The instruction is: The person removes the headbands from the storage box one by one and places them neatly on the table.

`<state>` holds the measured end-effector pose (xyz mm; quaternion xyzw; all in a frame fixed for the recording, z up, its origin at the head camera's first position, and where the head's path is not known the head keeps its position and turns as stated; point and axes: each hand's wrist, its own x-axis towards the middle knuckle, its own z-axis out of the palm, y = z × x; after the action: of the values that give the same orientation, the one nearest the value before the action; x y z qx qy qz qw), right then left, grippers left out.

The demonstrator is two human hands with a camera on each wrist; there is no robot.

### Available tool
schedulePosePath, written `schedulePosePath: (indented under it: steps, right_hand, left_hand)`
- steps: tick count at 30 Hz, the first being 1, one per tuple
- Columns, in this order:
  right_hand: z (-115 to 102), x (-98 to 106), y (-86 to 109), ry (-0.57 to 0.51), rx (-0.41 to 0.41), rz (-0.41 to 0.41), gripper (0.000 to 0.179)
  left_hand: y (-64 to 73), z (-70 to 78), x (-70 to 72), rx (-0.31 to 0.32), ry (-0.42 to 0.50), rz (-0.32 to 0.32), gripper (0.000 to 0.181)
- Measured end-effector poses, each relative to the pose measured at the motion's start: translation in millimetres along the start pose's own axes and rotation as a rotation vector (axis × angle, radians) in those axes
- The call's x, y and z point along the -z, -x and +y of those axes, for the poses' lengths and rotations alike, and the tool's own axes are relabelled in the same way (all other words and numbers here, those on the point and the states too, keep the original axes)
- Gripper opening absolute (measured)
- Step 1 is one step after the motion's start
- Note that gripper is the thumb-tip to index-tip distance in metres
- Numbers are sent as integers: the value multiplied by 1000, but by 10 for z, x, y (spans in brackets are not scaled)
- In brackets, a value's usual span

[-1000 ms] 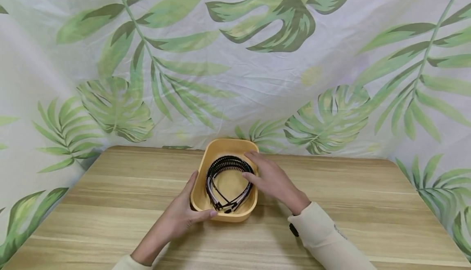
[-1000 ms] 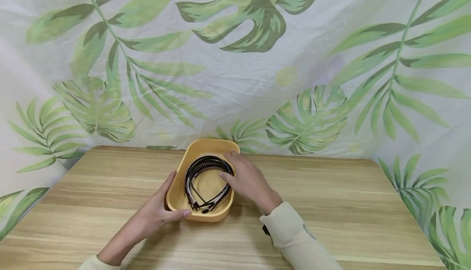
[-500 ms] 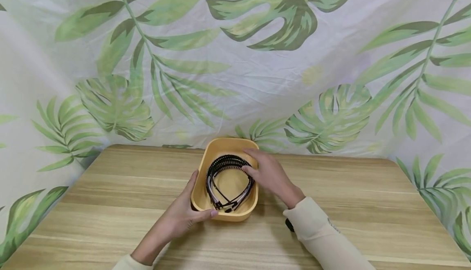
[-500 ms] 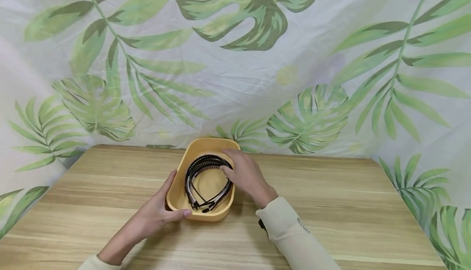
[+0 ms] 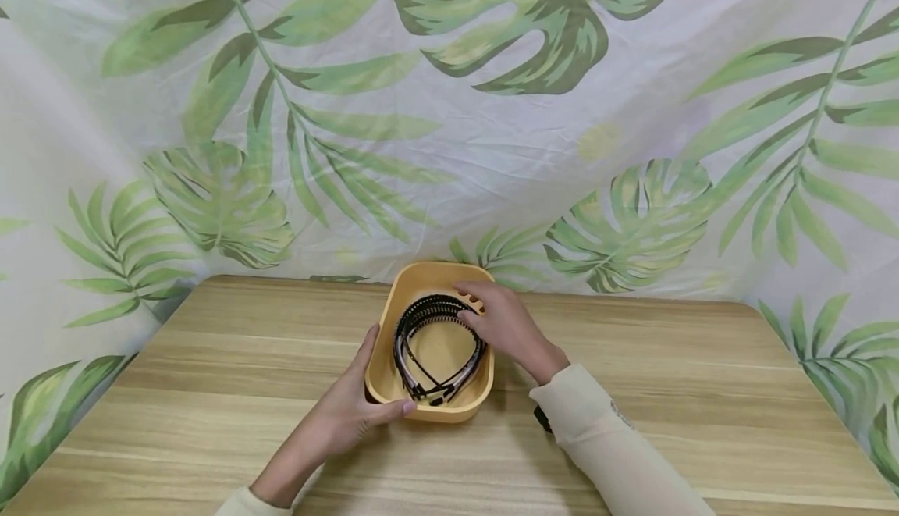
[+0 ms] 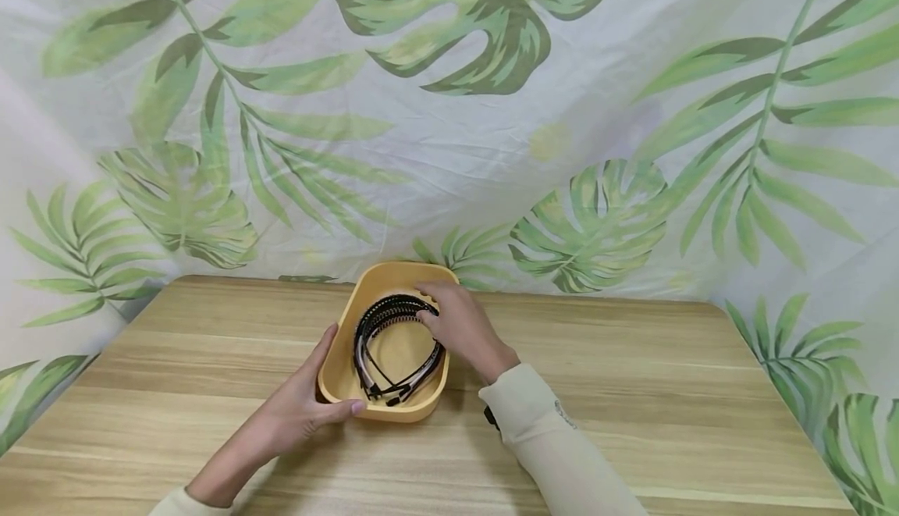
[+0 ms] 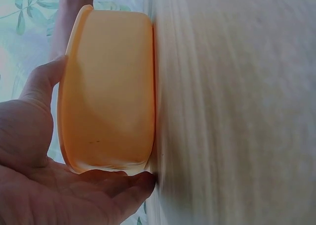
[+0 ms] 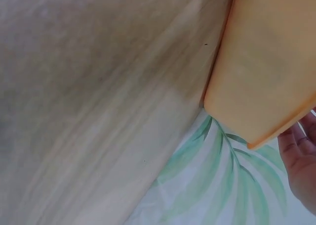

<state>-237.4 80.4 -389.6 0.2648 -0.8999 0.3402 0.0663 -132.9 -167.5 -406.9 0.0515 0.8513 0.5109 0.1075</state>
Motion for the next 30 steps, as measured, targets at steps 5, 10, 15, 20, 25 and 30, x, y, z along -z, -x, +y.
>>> schedulePosePath:
  steps: [5,10,15,20,25,30]
  right_hand:
    - [26,-25,-60,2,-10,-23,43]
    - [61,-41,-129,-3,-12,-26,39]
    - [84,-44,-162,-24,-18,-22,38]
    - [93,-60,-176,-43,-24,-16,39]
    - [101,-80,-185,-44,-12,-9,36]
    - [96,-92,-199,-37,-7,-7,34]
  left_hand:
    - [10,-4,-3,7,-10,6,134]
    - [10,-18,-9,2,-15,9,134]
    - [0,-29,-13,-11,-20,6,133]
    - [-4,-32,-10,-17,-27,3,134]
    - [1,-29,-6,-18,-7,0,134]
    - [13,-20,1,-21,-13,3,133]
